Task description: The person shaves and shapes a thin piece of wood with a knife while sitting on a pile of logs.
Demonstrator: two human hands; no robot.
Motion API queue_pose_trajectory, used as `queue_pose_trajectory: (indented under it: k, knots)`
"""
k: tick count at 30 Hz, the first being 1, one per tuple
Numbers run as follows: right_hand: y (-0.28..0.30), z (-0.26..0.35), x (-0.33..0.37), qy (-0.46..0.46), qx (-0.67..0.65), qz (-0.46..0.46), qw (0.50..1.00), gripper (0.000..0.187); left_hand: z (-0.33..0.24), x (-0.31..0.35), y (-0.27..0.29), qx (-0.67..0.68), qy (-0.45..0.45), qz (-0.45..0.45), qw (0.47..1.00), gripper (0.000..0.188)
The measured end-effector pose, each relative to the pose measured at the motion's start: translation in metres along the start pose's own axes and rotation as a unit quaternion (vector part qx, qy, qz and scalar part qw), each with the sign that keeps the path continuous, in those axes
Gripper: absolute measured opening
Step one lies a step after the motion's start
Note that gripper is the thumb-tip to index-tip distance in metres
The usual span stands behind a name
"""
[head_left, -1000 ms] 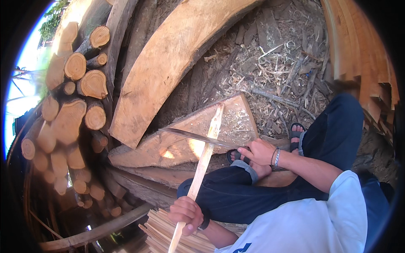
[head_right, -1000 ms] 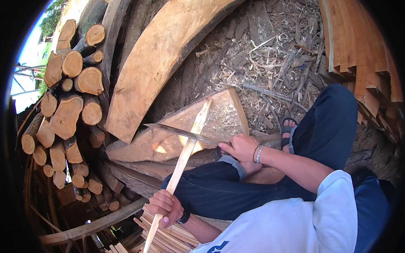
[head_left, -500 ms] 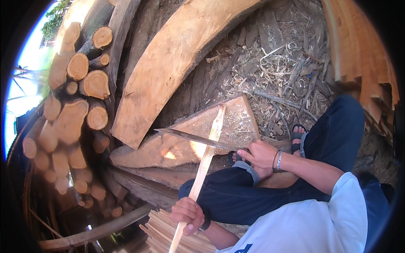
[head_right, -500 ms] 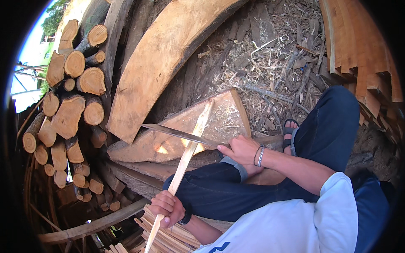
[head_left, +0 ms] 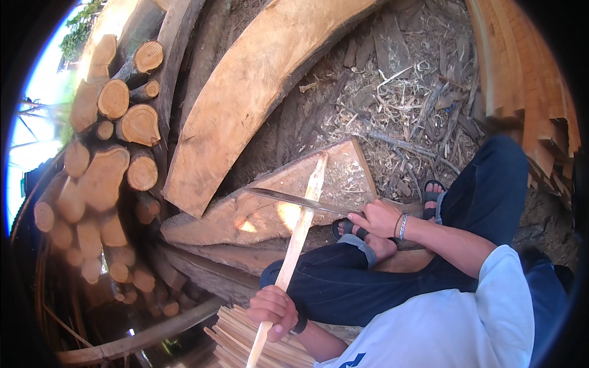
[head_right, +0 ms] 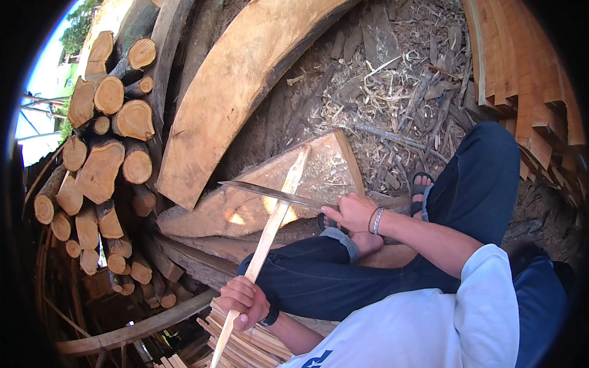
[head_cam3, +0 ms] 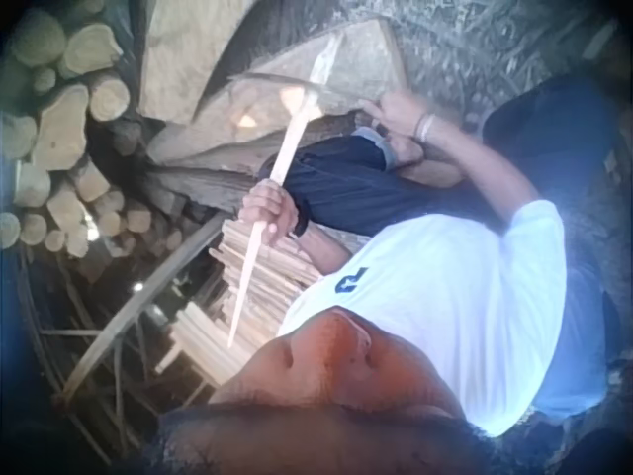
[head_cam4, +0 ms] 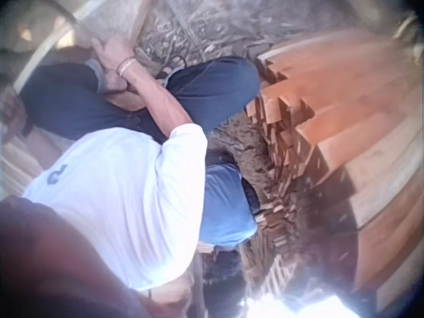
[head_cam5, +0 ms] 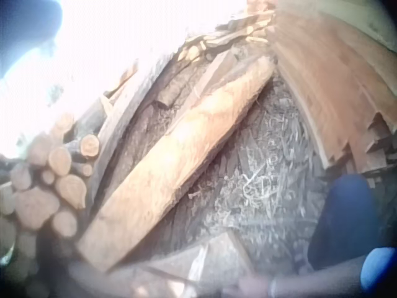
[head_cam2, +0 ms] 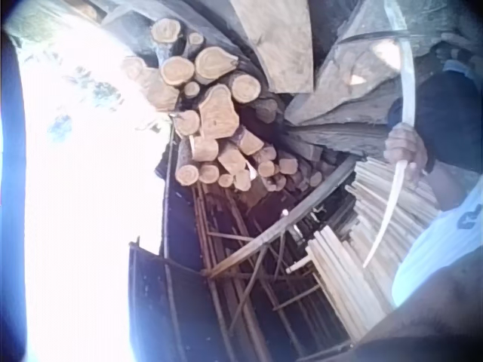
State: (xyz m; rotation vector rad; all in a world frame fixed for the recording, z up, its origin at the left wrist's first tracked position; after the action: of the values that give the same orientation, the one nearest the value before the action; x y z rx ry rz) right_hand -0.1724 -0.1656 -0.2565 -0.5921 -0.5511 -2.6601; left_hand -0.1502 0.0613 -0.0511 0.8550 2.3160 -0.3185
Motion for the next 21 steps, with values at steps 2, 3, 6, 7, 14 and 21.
queue_pose_trajectory:
  k: [2,3,6,7,14,21]
  knots:
    - [0.001,0.009,0.005,0.012,0.0,0.005,1.0,0.07,0.0,0.001,0.0,-0.001,-0.007,-0.01,1.0,0.031]
    - [-0.002,0.017,0.011,0.016,-0.003,0.013,1.0,0.07,-0.001,0.002,0.001,-0.001,-0.003,-0.011,1.0,0.031]
    - [-0.001,0.013,0.012,0.043,0.01,-0.04,0.998,0.07,0.001,-0.005,-0.001,0.0,0.006,0.004,1.0,0.03]
    - [0.0,0.008,0.01,0.038,0.018,-0.05,0.998,0.07,0.002,-0.007,-0.003,0.001,0.009,0.012,1.0,0.03]
    - [0.006,0.026,0.021,0.067,-0.003,-0.027,0.997,0.068,0.0,-0.002,0.0,-0.006,0.013,0.011,1.0,0.032]
    - [-0.001,0.012,0.013,0.02,-0.001,-0.008,1.0,0.067,-0.003,-0.003,-0.005,-0.013,0.012,0.004,1.0,0.034]
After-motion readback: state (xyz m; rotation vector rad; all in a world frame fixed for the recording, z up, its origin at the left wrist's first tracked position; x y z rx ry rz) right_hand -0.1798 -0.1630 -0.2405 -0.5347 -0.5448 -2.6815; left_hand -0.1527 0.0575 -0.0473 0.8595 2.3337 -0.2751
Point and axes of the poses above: each hand's wrist, its own x-axis away from the middle knuckle, its own y-axis out of the back of the hand, z = x × y, the point moved 5 cm from there along -x, towards the middle knuckle, and after that the axes turned 14 degrees about z, right-handed, at the moved point
